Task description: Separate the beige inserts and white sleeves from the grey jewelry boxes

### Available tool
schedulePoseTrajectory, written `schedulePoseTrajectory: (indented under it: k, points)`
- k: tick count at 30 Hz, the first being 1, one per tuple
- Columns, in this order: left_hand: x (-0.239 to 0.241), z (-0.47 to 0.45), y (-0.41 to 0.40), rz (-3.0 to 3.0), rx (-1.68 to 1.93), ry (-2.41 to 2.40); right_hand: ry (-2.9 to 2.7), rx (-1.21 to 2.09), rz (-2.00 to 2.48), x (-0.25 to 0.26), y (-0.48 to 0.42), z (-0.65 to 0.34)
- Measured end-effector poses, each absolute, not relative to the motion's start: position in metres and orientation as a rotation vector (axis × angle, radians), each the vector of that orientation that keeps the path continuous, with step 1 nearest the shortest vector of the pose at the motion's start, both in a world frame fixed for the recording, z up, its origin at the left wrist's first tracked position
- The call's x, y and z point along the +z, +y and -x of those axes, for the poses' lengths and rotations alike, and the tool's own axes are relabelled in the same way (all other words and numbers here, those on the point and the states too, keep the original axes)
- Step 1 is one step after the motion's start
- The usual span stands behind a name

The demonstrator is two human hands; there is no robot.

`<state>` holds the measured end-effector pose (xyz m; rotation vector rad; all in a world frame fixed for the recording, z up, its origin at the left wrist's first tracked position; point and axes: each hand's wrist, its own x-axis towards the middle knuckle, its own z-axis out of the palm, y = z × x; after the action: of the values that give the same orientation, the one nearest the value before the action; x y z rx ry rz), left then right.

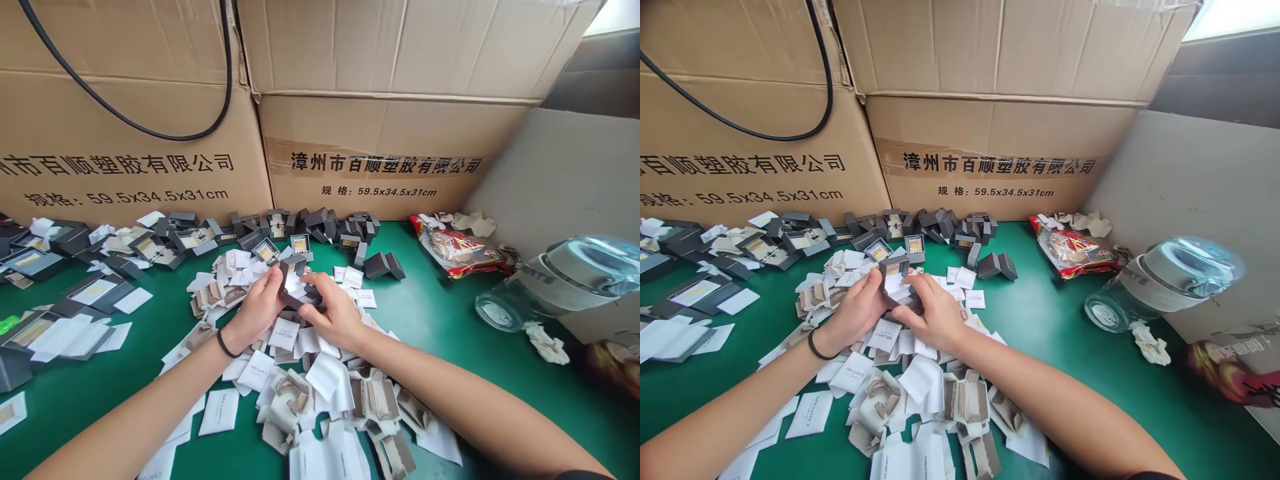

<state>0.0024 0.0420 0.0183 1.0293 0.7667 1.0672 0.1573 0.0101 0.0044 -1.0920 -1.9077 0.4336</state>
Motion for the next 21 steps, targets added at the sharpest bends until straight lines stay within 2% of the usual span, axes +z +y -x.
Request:
schedulePoseTrajectory:
  k: [5,14,21]
  points:
    - [0.013,-0.002,0.044,-0.983,1.003,0.831,-1.874,0.347,1.080,0.009,0.014,-0.160]
    - [0.017,-0.006,0.041,-1.149,0.935,0.833,-2.255,-0.199,1.187,0.006,0.020,-0.166]
    - [0.020,-0.005,0.039,-1.148,0.945,0.809,-2.175,-0.102,1.283,-0.005,0.021,-0.155]
